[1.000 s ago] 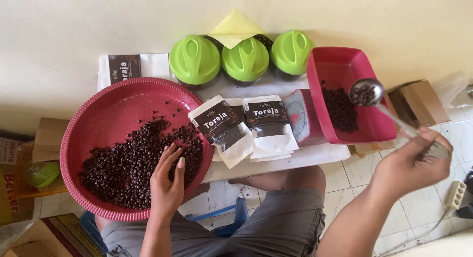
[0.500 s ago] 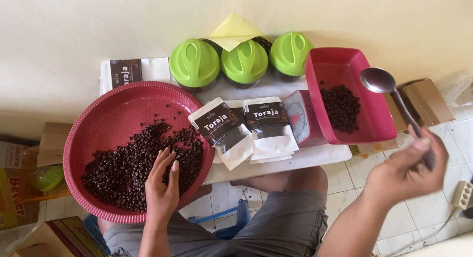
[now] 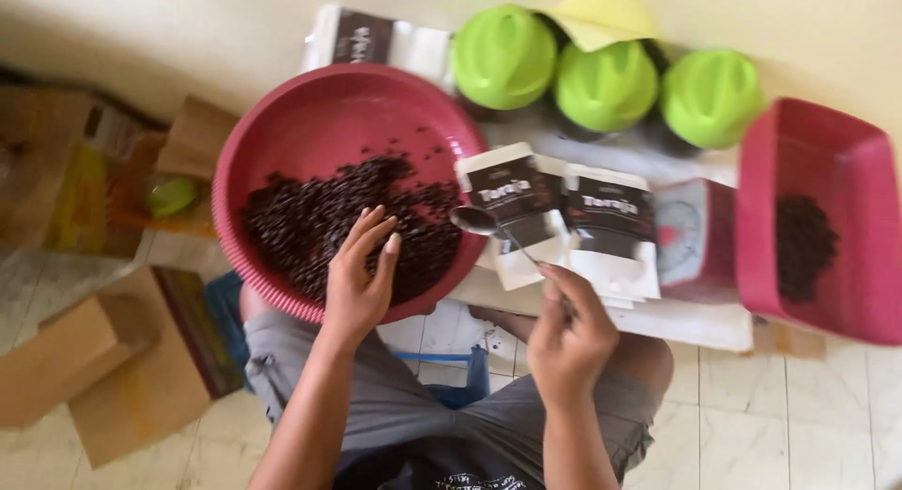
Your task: Sorting roasted coffee beans by hand in a tray and using a spoon to package them into bags.
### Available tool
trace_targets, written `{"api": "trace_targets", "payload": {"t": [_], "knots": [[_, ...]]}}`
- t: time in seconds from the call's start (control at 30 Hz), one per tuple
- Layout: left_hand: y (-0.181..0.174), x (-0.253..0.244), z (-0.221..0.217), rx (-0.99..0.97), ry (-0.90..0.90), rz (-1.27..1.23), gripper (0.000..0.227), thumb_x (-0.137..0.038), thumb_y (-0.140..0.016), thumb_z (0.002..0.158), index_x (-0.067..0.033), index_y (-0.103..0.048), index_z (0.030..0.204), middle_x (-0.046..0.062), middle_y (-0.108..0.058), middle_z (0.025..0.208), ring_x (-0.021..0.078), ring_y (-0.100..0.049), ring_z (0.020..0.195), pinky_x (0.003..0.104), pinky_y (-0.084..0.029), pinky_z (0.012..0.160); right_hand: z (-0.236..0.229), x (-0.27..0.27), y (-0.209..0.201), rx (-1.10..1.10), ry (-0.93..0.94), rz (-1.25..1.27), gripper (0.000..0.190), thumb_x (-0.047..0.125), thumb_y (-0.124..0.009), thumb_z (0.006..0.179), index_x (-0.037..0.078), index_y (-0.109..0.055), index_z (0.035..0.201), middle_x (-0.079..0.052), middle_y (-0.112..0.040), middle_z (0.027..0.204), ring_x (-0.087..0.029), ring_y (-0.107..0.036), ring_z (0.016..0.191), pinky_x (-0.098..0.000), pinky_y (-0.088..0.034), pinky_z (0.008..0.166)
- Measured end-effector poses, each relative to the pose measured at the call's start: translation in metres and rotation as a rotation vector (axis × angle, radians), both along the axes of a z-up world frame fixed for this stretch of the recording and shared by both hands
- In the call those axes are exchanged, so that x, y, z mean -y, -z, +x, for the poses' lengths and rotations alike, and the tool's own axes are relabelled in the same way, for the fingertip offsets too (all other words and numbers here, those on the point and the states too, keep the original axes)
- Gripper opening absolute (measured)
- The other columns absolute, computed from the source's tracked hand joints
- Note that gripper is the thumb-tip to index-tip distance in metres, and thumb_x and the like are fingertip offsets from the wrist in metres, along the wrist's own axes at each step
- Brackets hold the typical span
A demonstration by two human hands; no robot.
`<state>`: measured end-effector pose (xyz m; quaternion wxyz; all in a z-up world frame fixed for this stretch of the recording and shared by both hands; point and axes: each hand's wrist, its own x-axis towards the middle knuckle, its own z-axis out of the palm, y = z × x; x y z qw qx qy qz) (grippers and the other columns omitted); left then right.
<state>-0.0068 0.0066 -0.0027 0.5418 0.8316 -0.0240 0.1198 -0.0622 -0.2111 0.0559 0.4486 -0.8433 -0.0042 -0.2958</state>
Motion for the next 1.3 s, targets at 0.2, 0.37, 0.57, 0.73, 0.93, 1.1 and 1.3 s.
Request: {"api": "trace_targets", "payload": {"t": [0.2, 0.37, 0.57, 0.73, 0.93, 1.1, 1.3], "knots": [[-0.013, -0.008, -0.006, 0.049, -0.071, -0.112, 0.03, -0.014, -0.061, 0.104, 0.0036, -0.069, 0.127, 0.031, -0.063, 0.134, 0.0553, -0.044, 0.136, 0.068, -0.04, 0.107, 0.034, -0.031, 0.045, -0.047, -0.031, -0.331, 0.015, 0.015, -0.059, 0.104, 0.015, -0.074, 0.107, -0.003, -0.076, 0.089, -0.027, -0.075, 0.078, -0.039, -0.06, 0.072], [-0.009, -0.015, -0.007, 0.042, -0.087, -0.1, 0.03, -0.015, -0.063, 0.103, 0.0033, -0.07, 0.126, 0.03, -0.063, 0.134, 0.0541, -0.045, 0.137, 0.066, -0.039, 0.109, 0.038, -0.047, 0.045, -0.22, 0.016, -0.222, 0.017, 0.021, -0.056, 0.105, 0.014, -0.071, 0.103, -0.008, -0.076, 0.078, -0.036, -0.073, 0.07, -0.046, -0.059, 0.066], [-0.015, -0.018, -0.007, 0.038, -0.063, -0.138, 0.031, -0.014, -0.061, 0.103, 0.0043, -0.069, 0.127, 0.031, -0.062, 0.134, 0.0561, -0.043, 0.137, 0.068, -0.039, 0.108, 0.044, -0.039, 0.041, -0.102, 0.121, -0.148, 0.015, 0.016, -0.058, 0.103, 0.014, -0.072, 0.097, -0.006, -0.074, 0.072, -0.029, -0.073, 0.064, -0.0358, -0.058, 0.062], [-0.016, -0.014, -0.008, 0.042, -0.046, -0.134, 0.03, -0.013, -0.061, 0.103, 0.0042, -0.069, 0.126, 0.031, -0.062, 0.135, 0.0552, -0.044, 0.137, 0.067, -0.039, 0.108, 0.043, -0.029, 0.027, -0.038, 0.128, -0.147, 0.017, 0.013, -0.057, 0.106, 0.01, -0.072, 0.099, -0.008, -0.073, 0.071, -0.027, -0.072, 0.06, -0.0329, -0.058, 0.061], [-0.018, -0.013, -0.008, 0.057, -0.041, -0.175, 0.031, -0.014, -0.061, 0.103, 0.0049, -0.069, 0.126, 0.032, -0.063, 0.134, 0.056, -0.044, 0.137, 0.067, -0.038, 0.109, 0.042, -0.025, 0.019, -0.024, 0.147, -0.11, 0.018, 0.009, -0.054, 0.106, 0.006, -0.07, 0.1, -0.012, -0.074, 0.074, -0.029, -0.073, 0.066, -0.0359, -0.059, 0.067], [-0.018, -0.013, -0.01, 0.072, -0.043, -0.156, 0.03, -0.013, -0.062, 0.102, 0.0044, -0.07, 0.125, 0.031, -0.063, 0.134, 0.0551, -0.046, 0.136, 0.066, -0.039, 0.108, 0.042, -0.018, 0.021, -0.051, 0.169, -0.068, 0.018, 0.009, -0.053, 0.107, 0.006, -0.068, 0.098, -0.01, -0.074, 0.074, -0.025, -0.074, 0.068, -0.0346, -0.059, 0.069], [-0.021, -0.007, -0.011, 0.085, -0.027, -0.138, 0.029, -0.012, -0.062, 0.102, 0.006, -0.071, 0.122, 0.031, -0.065, 0.129, 0.0552, -0.05, 0.132, 0.064, -0.042, 0.107, 0.039, -0.011, 0.014, -0.075, 0.163, -0.015, 0.02, 0.009, -0.051, 0.109, 0.002, -0.067, 0.098, -0.013, -0.073, 0.077, -0.026, -0.074, 0.071, -0.036, -0.06, 0.073]]}}
